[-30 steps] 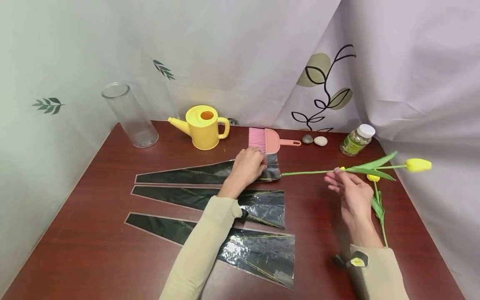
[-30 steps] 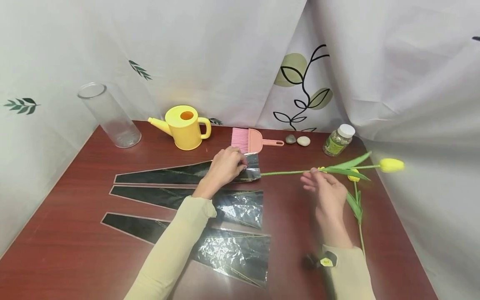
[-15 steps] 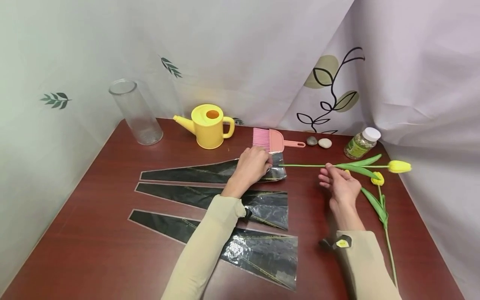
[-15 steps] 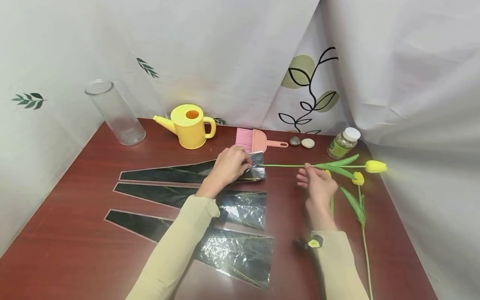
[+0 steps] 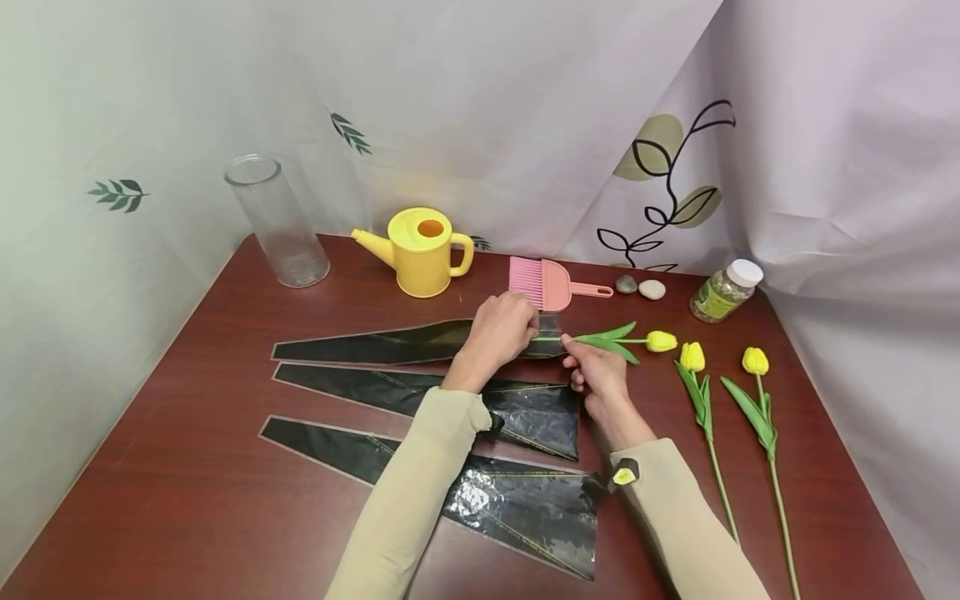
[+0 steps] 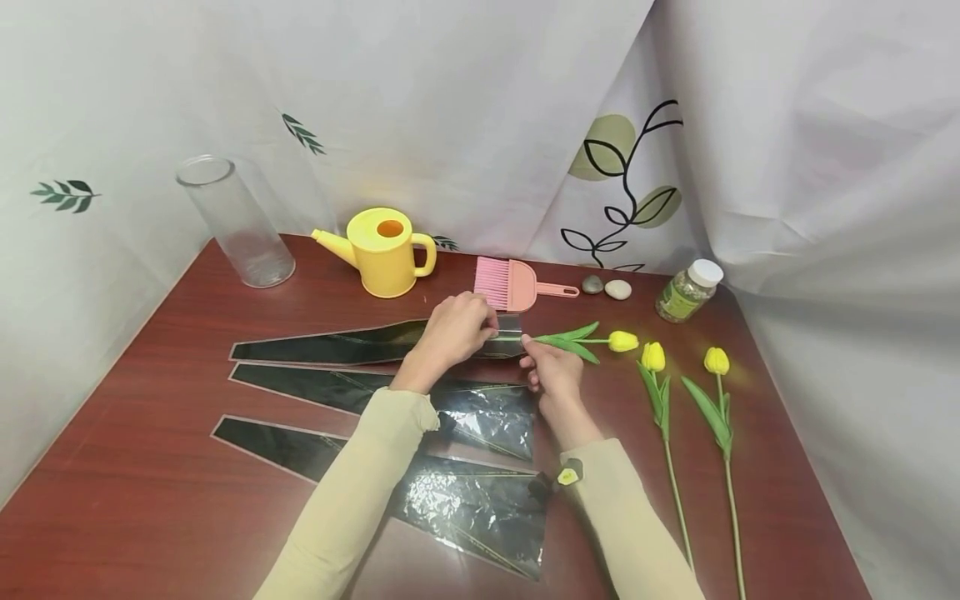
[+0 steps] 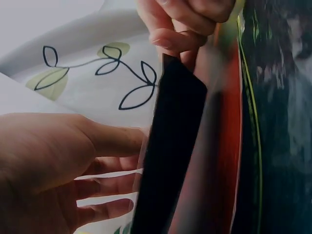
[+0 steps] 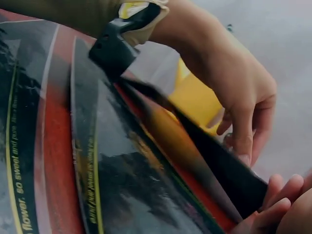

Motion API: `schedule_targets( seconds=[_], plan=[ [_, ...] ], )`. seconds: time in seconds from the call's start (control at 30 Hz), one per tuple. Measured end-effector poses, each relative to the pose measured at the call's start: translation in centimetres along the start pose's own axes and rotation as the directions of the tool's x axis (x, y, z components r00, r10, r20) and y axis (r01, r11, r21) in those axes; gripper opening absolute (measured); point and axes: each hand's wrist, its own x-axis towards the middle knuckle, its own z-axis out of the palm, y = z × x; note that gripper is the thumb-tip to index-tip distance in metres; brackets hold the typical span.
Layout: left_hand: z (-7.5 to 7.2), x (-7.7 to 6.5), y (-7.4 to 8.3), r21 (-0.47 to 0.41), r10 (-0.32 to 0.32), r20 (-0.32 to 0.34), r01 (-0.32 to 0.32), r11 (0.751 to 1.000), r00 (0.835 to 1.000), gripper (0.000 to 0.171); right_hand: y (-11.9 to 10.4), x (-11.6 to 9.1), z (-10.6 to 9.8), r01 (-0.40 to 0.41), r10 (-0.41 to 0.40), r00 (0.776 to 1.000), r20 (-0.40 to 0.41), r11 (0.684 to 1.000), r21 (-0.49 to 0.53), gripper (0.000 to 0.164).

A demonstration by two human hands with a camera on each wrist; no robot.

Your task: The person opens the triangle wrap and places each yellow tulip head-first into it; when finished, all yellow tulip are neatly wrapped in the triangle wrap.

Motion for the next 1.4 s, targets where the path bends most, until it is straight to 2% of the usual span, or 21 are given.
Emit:
schedule_targets(
  seconds=[0.07,0.17,0.27,0.33,0.37,0.4,0.43,0.5,0.57,0.6,0.63,0.67,0.77,0.87,0.97,1.07,1.2,1.4],
  plan=[
    [0.0,0.0,-0.2,-0.006,-0.018,0.021,0.019,1.0,1.0,0.009,0.1,0.0,0.1,-0.019,0.02,0.999,0.047,0.999,-0.028,0.028],
    [0.2,0.0,-0.5,-0.007,-0.029,0.051,0.029,1.0,0.998,0.009,0.2,-0.2,-0.4,0.002,0.008,0.994,0.111,0.995,-0.096,0.034],
    [0.4,0.0,-0.6,-0.006,-0.024,0.064,0.024,1.0,0.998,0.008,0.1,-0.3,-1.7,0.138,-0.107,0.981,0.164,0.973,-0.187,0.036],
    [0.5,0.0,-0.7,-0.005,-0.021,0.065,0.022,1.0,0.998,0.007,-0.3,-0.1,-3.1,0.291,-0.248,0.951,0.187,0.921,-0.258,0.035],
    [0.5,-0.1,-0.7,-0.005,-0.021,0.063,0.021,1.0,0.998,0.007,-0.6,0.2,-3.9,0.389,-0.34,0.919,0.2,0.866,-0.314,0.034],
    [0.4,-0.1,-0.8,-0.005,-0.022,0.059,0.022,1.0,0.998,0.007,-1.0,0.4,-4.8,0.492,-0.441,0.871,0.217,0.78,-0.387,0.031],
    [0.4,-0.1,-0.7,-0.004,-0.021,0.059,0.021,1.0,0.998,0.007,-1.4,0.8,-5.8,0.58,-0.536,0.809,0.239,0.666,-0.469,0.028],
    [0.3,-0.1,-0.7,-0.002,-0.02,0.06,0.02,1.0,0.998,0.006,-2.3,1.4,-7.7,0.679,-0.681,0.664,0.309,0.377,-0.63,0.019],
    [0.3,-0.2,-0.6,0.001,-0.019,0.063,0.019,1.0,0.998,0.006,-3.1,2.2,-9.4,0.695,-0.747,0.524,0.41,0.096,-0.713,0.011],
    [0.3,-0.2,-0.6,0.003,-0.02,0.066,0.02,1.0,0.998,0.006,-3.4,2.6,-10.1,0.698,-0.749,0.467,0.469,-0.013,-0.716,0.009],
    [0.3,-0.2,-0.6,0.004,-0.02,0.067,0.02,1.0,0.998,0.007,-3.6,3.0,-10.6,0.706,-0.733,0.428,0.528,-0.093,-0.702,0.009],
    [0.3,-0.2,-0.6,0.005,-0.02,0.068,0.02,1.0,0.997,0.007,-3.8,3.4,-11.1,0.716,-0.708,0.402,0.581,-0.152,-0.681,0.011],
    [0.3,-0.2,-0.6,0.007,-0.017,0.069,0.016,1.0,0.998,0.009,-4.1,4.3,-11.7,0.739,-0.619,0.363,0.697,-0.264,-0.619,0.016],
    [0.3,-0.2,-0.4,0.005,-0.01,0.066,0.009,1.0,0.998,0.01,-4.1,4.6,-11.9,0.728,-0.57,0.359,0.739,-0.324,-0.604,0.018],
    [0.5,-0.2,-0.3,-0.002,-0.008,0.061,0.008,1.0,0.998,0.011,-4.0,4.8,-11.8,0.724,-0.56,0.355,0.748,-0.342,-0.599,0.016],
    [0.8,-0.2,-0.3,0.003,-0.011,0.059,0.01,1.0,0.998,0.012,-4.0,5.0,-11.6,0.725,-0.564,0.349,0.748,-0.343,-0.597,0.013],
    [0.9,-0.1,-0.2,0.019,-0.005,0.061,0.004,1.0,0.998,0.009,-3.8,5.0,-11.6,0.741,-0.572,0.351,0.742,-0.314,-0.593,0.012],
    [0.8,0.0,0.2,0.011,0.037,0.048,-0.038,0.999,0.998,0.006,-3.5,4.1,-9.8,0.794,-0.579,0.365,0.729,-0.216,-0.568,0.009]
  ],
)
